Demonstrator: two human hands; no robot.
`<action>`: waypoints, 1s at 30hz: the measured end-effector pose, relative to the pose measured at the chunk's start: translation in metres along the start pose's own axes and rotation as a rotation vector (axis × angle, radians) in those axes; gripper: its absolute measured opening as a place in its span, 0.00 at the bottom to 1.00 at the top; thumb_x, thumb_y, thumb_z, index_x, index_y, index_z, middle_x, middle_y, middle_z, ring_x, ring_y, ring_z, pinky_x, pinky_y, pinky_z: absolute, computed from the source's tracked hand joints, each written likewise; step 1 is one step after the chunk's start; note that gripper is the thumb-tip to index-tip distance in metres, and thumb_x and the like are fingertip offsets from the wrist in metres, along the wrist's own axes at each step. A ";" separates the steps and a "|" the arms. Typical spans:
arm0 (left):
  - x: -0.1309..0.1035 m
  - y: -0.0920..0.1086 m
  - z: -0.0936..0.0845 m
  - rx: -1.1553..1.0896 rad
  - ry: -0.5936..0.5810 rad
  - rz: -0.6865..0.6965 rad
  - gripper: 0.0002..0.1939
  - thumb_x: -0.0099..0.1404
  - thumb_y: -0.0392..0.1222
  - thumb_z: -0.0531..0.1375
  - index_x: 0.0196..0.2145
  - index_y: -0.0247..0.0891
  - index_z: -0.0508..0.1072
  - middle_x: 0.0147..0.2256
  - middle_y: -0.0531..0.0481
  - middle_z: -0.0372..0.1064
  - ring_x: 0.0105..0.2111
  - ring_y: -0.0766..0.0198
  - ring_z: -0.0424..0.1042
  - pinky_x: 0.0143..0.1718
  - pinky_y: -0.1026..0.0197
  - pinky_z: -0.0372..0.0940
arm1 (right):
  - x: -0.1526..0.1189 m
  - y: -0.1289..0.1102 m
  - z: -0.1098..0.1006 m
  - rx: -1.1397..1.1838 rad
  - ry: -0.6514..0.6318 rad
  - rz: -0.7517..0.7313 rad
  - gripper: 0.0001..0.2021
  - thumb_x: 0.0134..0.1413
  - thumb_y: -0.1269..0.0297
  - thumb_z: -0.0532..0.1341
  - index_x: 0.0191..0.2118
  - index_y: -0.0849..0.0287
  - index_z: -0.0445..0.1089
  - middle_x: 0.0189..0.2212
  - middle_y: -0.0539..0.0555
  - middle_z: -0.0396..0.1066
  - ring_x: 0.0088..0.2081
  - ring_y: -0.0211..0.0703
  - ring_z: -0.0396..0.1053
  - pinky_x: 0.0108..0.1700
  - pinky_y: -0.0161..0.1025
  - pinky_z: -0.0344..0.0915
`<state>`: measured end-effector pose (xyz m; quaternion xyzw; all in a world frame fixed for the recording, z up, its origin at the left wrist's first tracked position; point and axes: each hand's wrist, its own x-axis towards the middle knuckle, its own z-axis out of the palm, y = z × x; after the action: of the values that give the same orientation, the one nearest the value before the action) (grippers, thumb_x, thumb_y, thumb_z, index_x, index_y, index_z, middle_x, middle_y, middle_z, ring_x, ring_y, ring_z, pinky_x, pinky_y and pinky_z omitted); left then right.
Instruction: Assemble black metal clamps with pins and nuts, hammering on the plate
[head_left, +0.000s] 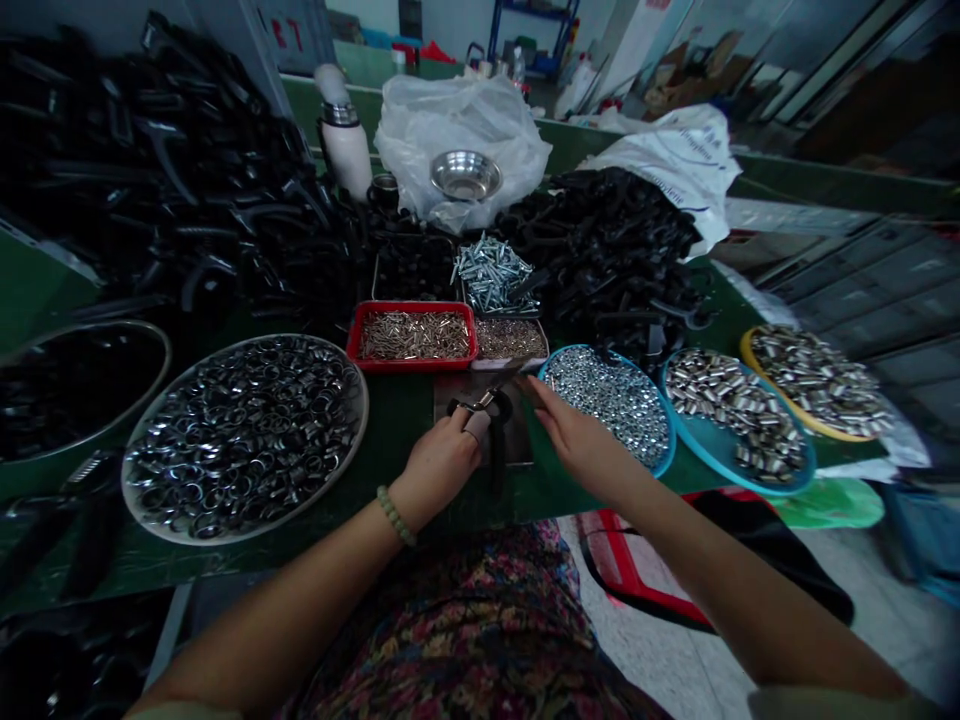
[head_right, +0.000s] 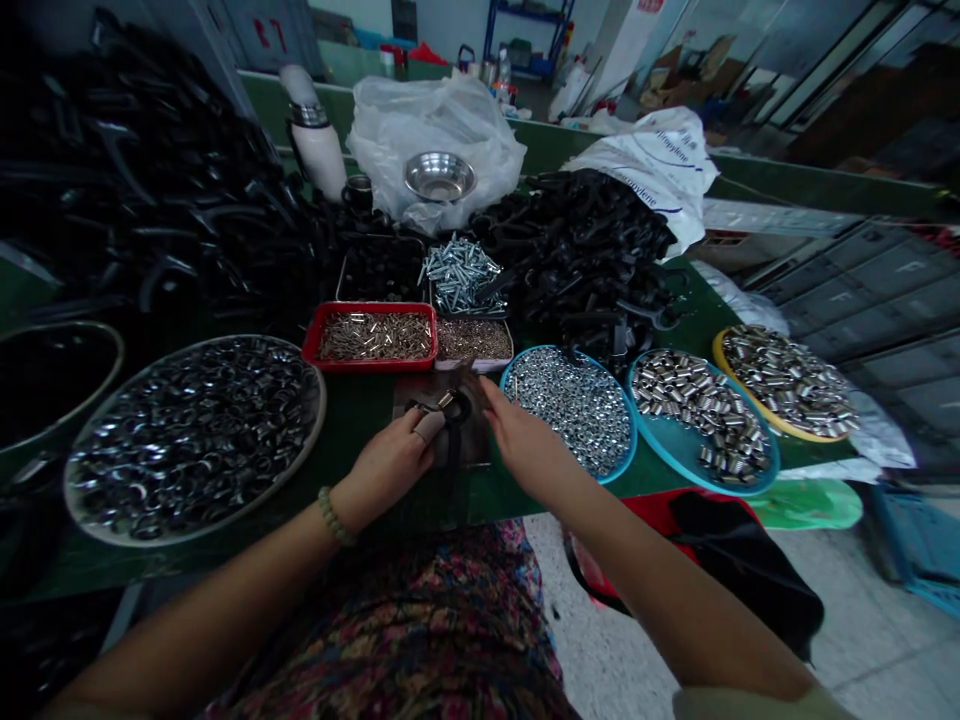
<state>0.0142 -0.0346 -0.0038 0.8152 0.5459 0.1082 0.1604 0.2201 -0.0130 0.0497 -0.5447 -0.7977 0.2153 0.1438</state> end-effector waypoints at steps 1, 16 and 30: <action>0.000 0.000 0.000 0.001 -0.001 0.004 0.19 0.63 0.34 0.55 0.52 0.41 0.63 0.45 0.45 0.63 0.39 0.59 0.67 0.40 0.59 0.65 | 0.000 0.000 -0.001 0.013 0.050 -0.002 0.26 0.65 0.63 0.46 0.67 0.52 0.47 0.59 0.57 0.63 0.55 0.51 0.68 0.53 0.49 0.67; -0.007 0.000 -0.010 -0.039 -0.002 -0.008 0.19 0.64 0.38 0.55 0.53 0.40 0.62 0.43 0.45 0.66 0.40 0.59 0.69 0.41 0.59 0.65 | -0.007 -0.012 0.002 0.042 0.017 -0.008 0.24 0.64 0.65 0.47 0.65 0.55 0.51 0.55 0.58 0.68 0.50 0.52 0.72 0.55 0.52 0.64; 0.170 -0.004 -0.046 0.279 0.042 0.078 0.12 0.65 0.34 0.52 0.35 0.35 0.76 0.39 0.40 0.74 0.47 0.50 0.66 0.50 0.46 0.54 | -0.037 0.000 0.005 0.174 0.304 0.067 0.24 0.65 0.60 0.47 0.65 0.54 0.51 0.57 0.58 0.66 0.54 0.52 0.68 0.52 0.50 0.67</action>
<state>0.0590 0.1310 0.0373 0.8477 0.5268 0.0546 0.0298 0.2308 -0.0481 0.0458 -0.5825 -0.7266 0.2032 0.3023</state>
